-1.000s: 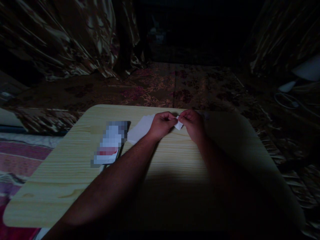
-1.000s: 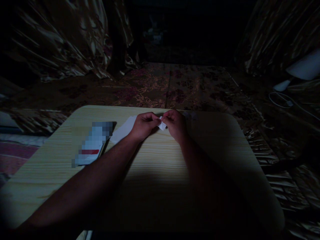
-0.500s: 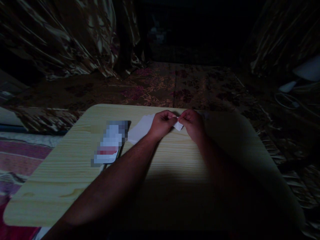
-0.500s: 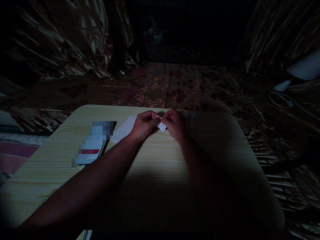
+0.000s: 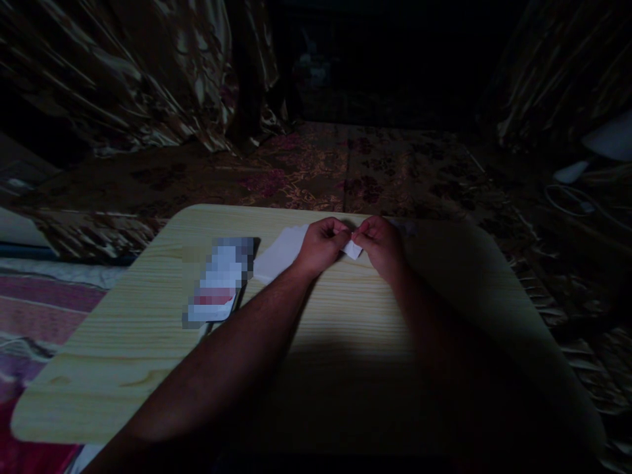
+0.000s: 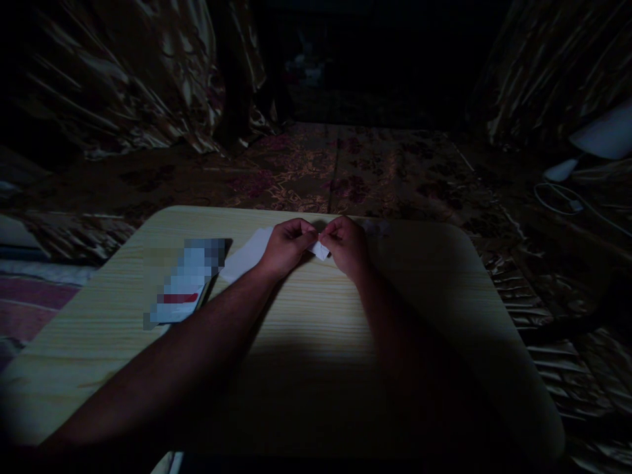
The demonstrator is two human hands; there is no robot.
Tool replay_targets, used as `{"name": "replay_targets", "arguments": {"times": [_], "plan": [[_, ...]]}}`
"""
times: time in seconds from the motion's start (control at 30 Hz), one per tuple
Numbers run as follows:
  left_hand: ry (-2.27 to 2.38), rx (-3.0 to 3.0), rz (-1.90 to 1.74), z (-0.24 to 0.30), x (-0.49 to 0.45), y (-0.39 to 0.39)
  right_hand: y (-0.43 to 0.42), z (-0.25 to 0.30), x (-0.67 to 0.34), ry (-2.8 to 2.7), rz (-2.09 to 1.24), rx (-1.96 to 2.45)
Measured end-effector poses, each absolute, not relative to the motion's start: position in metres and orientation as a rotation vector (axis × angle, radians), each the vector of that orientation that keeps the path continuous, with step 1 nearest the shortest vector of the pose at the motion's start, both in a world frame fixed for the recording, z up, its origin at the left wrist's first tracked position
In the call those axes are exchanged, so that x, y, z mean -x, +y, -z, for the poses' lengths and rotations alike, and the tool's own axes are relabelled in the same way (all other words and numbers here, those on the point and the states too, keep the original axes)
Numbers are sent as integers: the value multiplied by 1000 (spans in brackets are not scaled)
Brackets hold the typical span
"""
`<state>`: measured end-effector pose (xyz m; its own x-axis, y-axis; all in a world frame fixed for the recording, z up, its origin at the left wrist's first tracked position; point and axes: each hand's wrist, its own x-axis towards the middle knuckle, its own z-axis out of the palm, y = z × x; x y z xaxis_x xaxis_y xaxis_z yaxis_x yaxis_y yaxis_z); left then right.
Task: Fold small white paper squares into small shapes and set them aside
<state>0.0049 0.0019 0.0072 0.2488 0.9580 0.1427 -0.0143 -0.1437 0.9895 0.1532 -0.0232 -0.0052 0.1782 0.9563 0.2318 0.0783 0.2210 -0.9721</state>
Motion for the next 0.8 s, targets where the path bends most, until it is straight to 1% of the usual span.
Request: {"name": "replay_targets", "arguments": {"times": [0.3,0.5,0.8], "plan": [[938,-1417,-1117,-7,-5,2,-22,6,-152,-1179,-866,1164],[919,-1365,-1171,-4,-5,5,-23,4,-150,-1114,-977,1161],[897,-1384,-1182,-5,-5,3,-27,-4,-149,-1176,-932,1250]]}}
